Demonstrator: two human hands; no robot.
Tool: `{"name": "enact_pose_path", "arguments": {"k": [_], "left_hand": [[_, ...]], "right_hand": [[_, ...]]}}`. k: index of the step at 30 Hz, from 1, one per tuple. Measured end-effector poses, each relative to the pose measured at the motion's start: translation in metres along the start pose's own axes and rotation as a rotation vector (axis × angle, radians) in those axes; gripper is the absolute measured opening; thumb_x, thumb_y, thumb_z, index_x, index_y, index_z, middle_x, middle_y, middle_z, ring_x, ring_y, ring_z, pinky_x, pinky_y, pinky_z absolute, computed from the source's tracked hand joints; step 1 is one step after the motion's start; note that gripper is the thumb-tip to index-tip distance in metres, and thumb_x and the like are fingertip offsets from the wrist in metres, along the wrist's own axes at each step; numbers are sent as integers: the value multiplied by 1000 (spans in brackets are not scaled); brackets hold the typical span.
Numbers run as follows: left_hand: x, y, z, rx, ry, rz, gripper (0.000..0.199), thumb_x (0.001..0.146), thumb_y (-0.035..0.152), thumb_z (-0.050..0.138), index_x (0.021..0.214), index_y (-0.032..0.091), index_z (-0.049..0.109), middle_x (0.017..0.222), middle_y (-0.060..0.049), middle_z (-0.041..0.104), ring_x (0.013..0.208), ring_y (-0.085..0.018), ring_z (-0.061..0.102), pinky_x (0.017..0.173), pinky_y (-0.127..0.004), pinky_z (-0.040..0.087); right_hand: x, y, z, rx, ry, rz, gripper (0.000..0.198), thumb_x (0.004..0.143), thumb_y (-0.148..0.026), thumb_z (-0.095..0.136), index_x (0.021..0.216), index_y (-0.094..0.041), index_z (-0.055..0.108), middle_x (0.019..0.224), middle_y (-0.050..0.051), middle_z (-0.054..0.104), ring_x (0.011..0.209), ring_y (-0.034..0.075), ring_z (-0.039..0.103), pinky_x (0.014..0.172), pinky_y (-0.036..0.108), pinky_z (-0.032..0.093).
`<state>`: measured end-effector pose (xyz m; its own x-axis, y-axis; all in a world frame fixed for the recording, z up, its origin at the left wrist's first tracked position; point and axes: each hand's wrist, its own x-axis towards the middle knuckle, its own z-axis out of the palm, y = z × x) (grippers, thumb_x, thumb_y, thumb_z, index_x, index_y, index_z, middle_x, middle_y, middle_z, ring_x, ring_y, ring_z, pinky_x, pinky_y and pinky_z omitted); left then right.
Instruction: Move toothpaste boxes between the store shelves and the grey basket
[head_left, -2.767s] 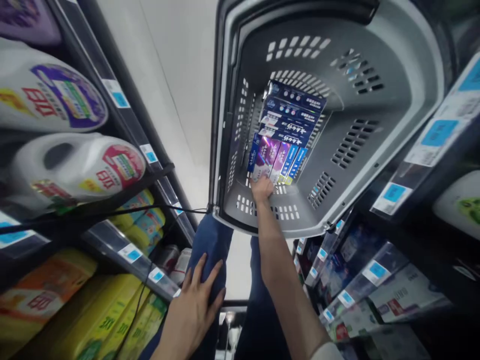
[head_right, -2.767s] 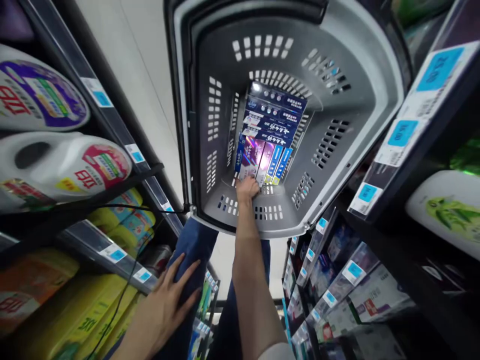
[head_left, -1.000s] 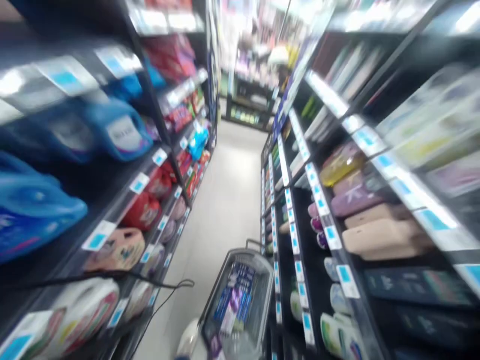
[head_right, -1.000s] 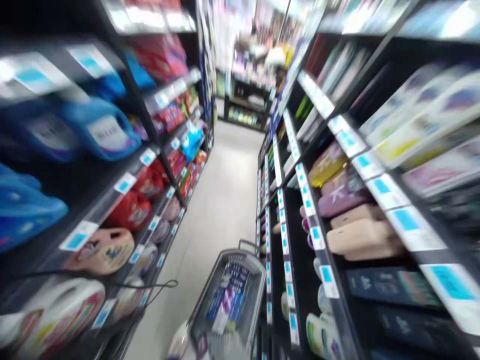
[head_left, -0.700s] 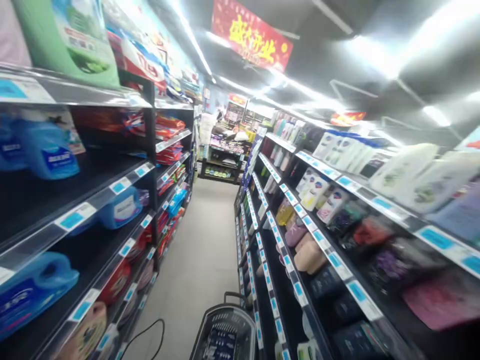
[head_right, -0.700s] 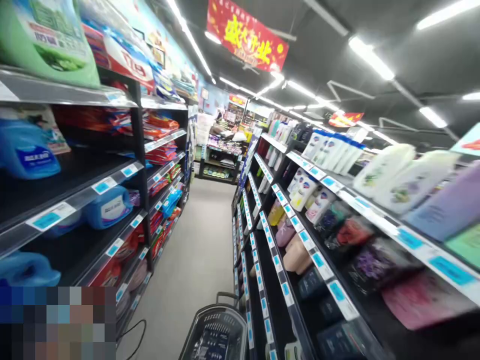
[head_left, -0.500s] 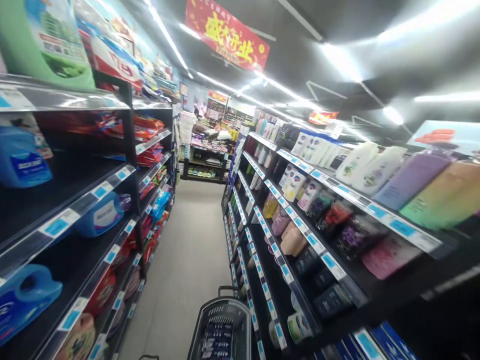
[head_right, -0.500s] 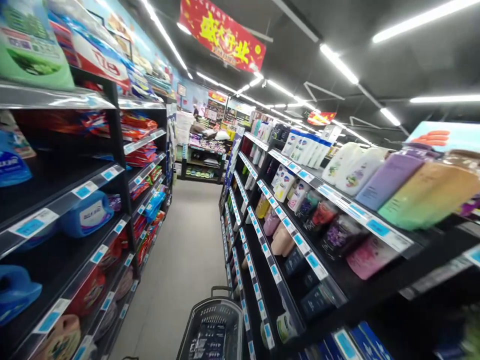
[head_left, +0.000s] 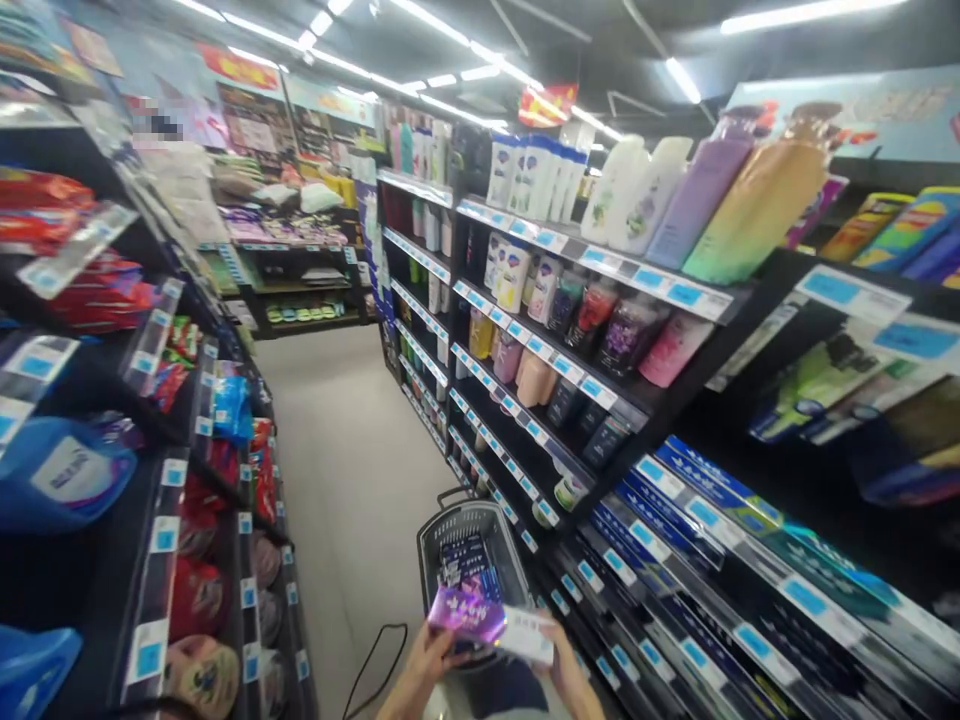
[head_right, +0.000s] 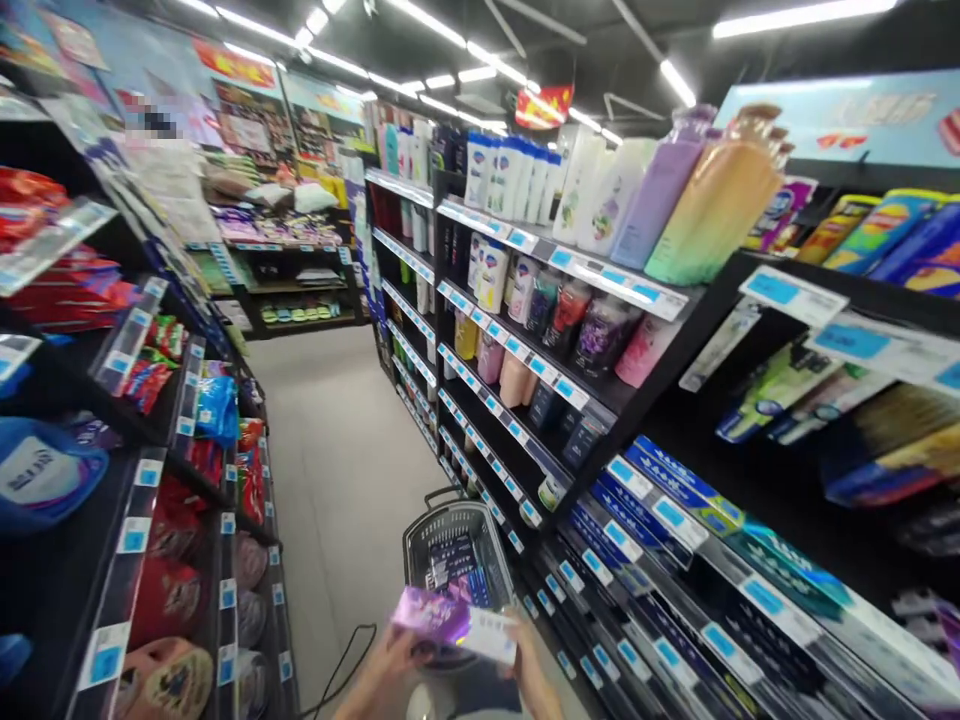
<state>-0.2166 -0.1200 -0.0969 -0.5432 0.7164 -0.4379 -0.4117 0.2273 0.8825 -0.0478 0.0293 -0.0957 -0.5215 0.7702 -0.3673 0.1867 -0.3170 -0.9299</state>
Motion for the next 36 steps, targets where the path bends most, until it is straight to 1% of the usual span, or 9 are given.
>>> {"name": "enact_pose_path", "arguments": {"k": [2, 5, 8, 13, 22, 25, 28, 33, 36], "left_hand": [[3, -1, -5, -187, -66, -24, 79, 70, 78, 66, 125, 22, 63, 124, -16, 68, 122, -37, 62, 91, -51, 57], [3, 7, -3, -311, -85, -21, 82, 71, 59, 78, 138, 21, 53, 133, -16, 63, 122, -35, 60, 90, -47, 57], [2, 16, 4, -380, -115, 19, 81, 73, 44, 80, 144, 21, 48, 134, -14, 61, 119, -30, 60, 90, -43, 58], [3, 16, 7, -415, -157, 65, 72, 81, 35, 75, 146, 21, 47, 132, -11, 60, 114, -24, 60, 92, -39, 57], [2, -12, -7, -485, -47, 18, 59, 82, 42, 76, 134, 21, 58, 120, -10, 69, 103, -24, 67, 88, -39, 57], [3, -19, -12, -510, -25, -5, 53, 81, 45, 75, 128, 21, 62, 121, -9, 70, 103, -24, 68, 89, -41, 56], [3, -24, -16, -529, 8, -21, 52, 80, 46, 76, 125, 23, 64, 119, -7, 71, 105, -25, 68, 90, -43, 56], [1, -25, -13, -511, 92, -99, 46, 66, 50, 82, 97, 18, 71, 94, -4, 75, 90, -25, 69, 84, -42, 55], [2, -26, -10, -474, 134, -132, 50, 62, 51, 82, 99, 19, 70, 95, -3, 75, 87, -22, 69, 81, -37, 55]], "right_hand": [[2, 3, -5, 119, 47, 62, 50, 60, -75, 61, 60, -25, 60, 46, -1, 47, 37, 15, 41, 39, 32, 39], [10, -5, -7, 79, 115, 47, 62, 59, -83, 62, 50, -23, 49, 43, -2, 42, 40, 13, 37, 43, 29, 34], [15, -16, -8, 53, 154, 11, 67, 65, -88, 57, 58, -22, 51, 47, -2, 45, 44, 13, 39, 45, 28, 33], [16, -19, -14, 47, 208, 4, 67, 74, -86, 54, 65, -20, 56, 50, -2, 47, 47, 13, 39, 47, 28, 29], [19, -8, -17, -89, 71, -76, 63, 85, -77, 51, 68, -17, 61, 55, 0, 54, 51, 11, 43, 51, 25, 31], [19, -6, -18, -103, 35, -37, 63, 86, -75, 50, 64, -17, 61, 51, 0, 56, 48, 11, 45, 51, 24, 33], [16, -8, -19, -91, -13, -10, 58, 91, -65, 47, 62, -16, 61, 48, 1, 57, 48, 11, 48, 52, 23, 35], [0, -21, -24, -55, -122, 34, 51, 97, -43, 37, 67, -11, 64, 49, 0, 60, 49, 9, 51, 55, 21, 37], [-13, -27, -33, -38, -182, 95, 50, 96, -40, 38, 68, -9, 65, 51, 3, 63, 47, 10, 52, 52, 20, 38]]}}
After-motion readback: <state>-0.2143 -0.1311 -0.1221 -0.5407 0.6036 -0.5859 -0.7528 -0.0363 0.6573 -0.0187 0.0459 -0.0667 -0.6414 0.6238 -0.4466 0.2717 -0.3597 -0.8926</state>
